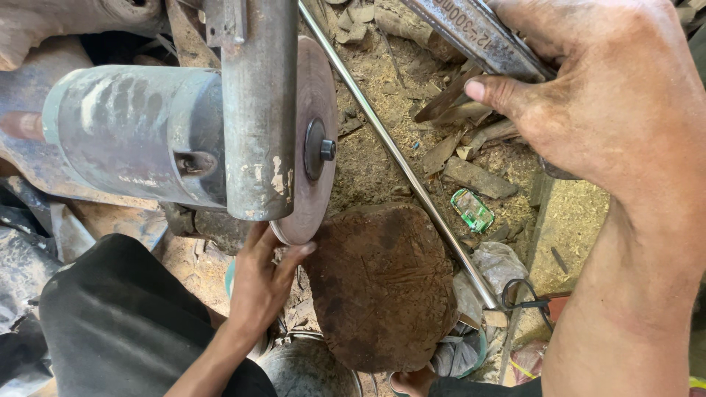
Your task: The person uses a bench grinder to shape a small piece of wood. They hold the wood with both hands and press it against the rotating grinding wheel, rotating the piece to smooth multiple sides. The person briefly pauses to adjust the grinder and then continues shaping the wood.
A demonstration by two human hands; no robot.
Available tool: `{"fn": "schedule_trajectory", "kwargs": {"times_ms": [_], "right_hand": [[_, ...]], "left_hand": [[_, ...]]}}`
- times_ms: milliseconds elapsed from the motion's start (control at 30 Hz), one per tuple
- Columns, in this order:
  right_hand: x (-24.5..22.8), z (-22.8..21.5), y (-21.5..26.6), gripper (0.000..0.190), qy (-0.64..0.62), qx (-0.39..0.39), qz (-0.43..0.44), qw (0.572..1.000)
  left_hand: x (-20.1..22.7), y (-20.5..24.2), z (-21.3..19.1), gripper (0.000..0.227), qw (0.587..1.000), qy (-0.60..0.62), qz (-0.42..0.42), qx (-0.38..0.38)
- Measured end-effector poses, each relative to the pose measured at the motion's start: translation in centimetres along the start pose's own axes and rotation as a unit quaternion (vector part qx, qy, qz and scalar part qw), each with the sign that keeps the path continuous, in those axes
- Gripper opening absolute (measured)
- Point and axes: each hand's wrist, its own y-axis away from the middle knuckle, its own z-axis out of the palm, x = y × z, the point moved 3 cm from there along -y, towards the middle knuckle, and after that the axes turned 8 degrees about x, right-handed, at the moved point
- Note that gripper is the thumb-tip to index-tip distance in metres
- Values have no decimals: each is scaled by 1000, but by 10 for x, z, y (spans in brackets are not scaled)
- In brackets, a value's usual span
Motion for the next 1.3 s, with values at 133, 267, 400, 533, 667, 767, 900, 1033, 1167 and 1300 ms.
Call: {"fn": "schedule_trajectory", "kwargs": {"times_ms": [133,267,400,533,667,767,900,1033,1167,1300], "right_hand": [[2,-2,2,50,2,2,6,1000],[0,0,0,49,1,-2,8,1000],[-1,5,-3,47,-42,-10,28,999],[13,31,3,38,3,-97,263,960],[9,95,37,46,-91,-176,571,797],[2,152,81,28,-62,-243,585,771],[-19,230,158,40,17,-245,463,851],[-53,273,227,39,20,-207,505,838],[-78,281,244,45,69,-167,438,881],[-86,260,201,30,167,-191,348,903]], "left_hand": [[-17,-1,12,65,994,-26,-85,-66],[-4,2,3,71,997,-27,-43,-54],[11,-1,-7,82,995,34,-71,-59],[17,0,-19,63,992,48,-106,-56],[9,4,-53,44,986,68,-153,-24],[-5,10,-76,37,977,102,-184,-9],[-24,21,-77,34,971,146,-183,-40],[-26,22,-73,34,914,332,-210,-96],[-31,9,-109,31,896,385,-206,-82],[-53,-7,-157,25,893,408,-191,0]]}}
